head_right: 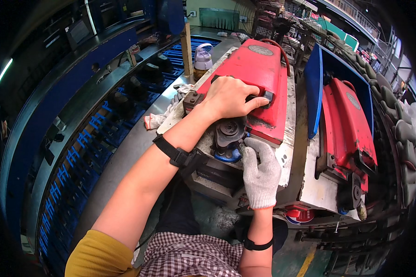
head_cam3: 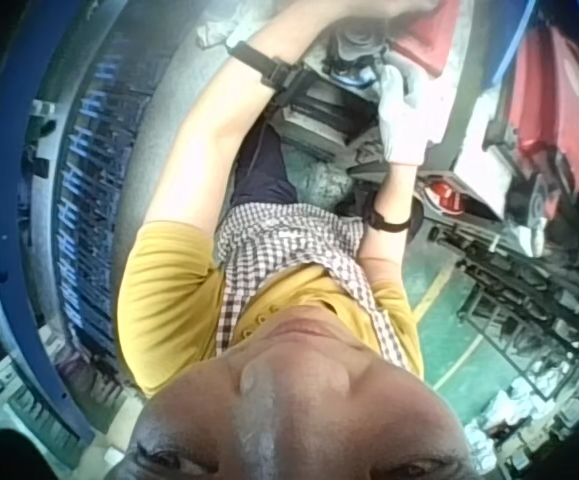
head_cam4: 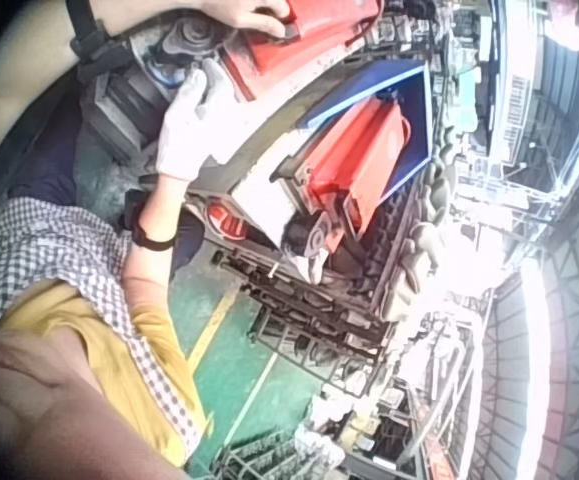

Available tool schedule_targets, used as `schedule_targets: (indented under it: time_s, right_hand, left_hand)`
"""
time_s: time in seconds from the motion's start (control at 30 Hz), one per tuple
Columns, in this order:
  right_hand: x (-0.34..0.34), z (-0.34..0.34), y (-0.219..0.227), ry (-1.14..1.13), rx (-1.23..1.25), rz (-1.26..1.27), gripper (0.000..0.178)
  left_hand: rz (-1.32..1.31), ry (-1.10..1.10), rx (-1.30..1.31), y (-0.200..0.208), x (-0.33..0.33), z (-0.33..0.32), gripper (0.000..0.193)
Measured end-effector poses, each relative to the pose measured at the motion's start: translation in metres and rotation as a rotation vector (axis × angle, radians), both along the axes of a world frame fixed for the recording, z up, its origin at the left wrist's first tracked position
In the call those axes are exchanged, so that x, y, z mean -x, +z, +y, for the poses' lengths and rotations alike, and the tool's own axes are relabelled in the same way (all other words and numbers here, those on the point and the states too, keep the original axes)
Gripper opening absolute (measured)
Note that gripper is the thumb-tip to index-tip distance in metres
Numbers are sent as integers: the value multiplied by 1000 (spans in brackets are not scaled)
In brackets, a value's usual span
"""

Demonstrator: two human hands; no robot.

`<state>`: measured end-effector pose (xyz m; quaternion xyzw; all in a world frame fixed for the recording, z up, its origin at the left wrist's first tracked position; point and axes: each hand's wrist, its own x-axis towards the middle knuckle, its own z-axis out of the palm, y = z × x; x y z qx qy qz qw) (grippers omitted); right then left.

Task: Operating a specialized pneumatic or mechanical press machine to bond, shape, or secure parts of leather shoes during mass production.

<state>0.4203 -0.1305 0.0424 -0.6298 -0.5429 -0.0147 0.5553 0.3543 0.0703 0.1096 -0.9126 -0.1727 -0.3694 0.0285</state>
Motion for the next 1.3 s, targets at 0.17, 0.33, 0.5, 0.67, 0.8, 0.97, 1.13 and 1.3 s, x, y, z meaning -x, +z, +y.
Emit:
schedule_targets:
  time_s: [0.17,0.33,0.5,0.67,0.8,0.97,1.13,1.3]
  right_hand:
    - [-2,0,-2,1,7,2,16]
    - [-1,-1,0,1,6,11,16]
    - [1,-1,2,5,6,25,16]
    - [1,-1,1,10,19,32,16]
    - [0,-1,0,5,19,26,17]
    - [1,-1,1,0,10,19,17]
    - [1,-1,0,0,25,53,17]
    - [1,-1,0,2,13,44,16]
  left_hand:
    - [0,2,1,0,0,-1,49]
    - [3,2,6,0,-1,-1,50]
    - [59,39,43,3,0,-3,45]
    - [55,38,38,4,1,-3,45]
    - [58,40,40,3,1,-3,45]
    - [8,16,16,0,1,-2,50]
    - [9,18,10,0,0,-2,49]
    - [-6,6,-1,-1,-1,0,49]
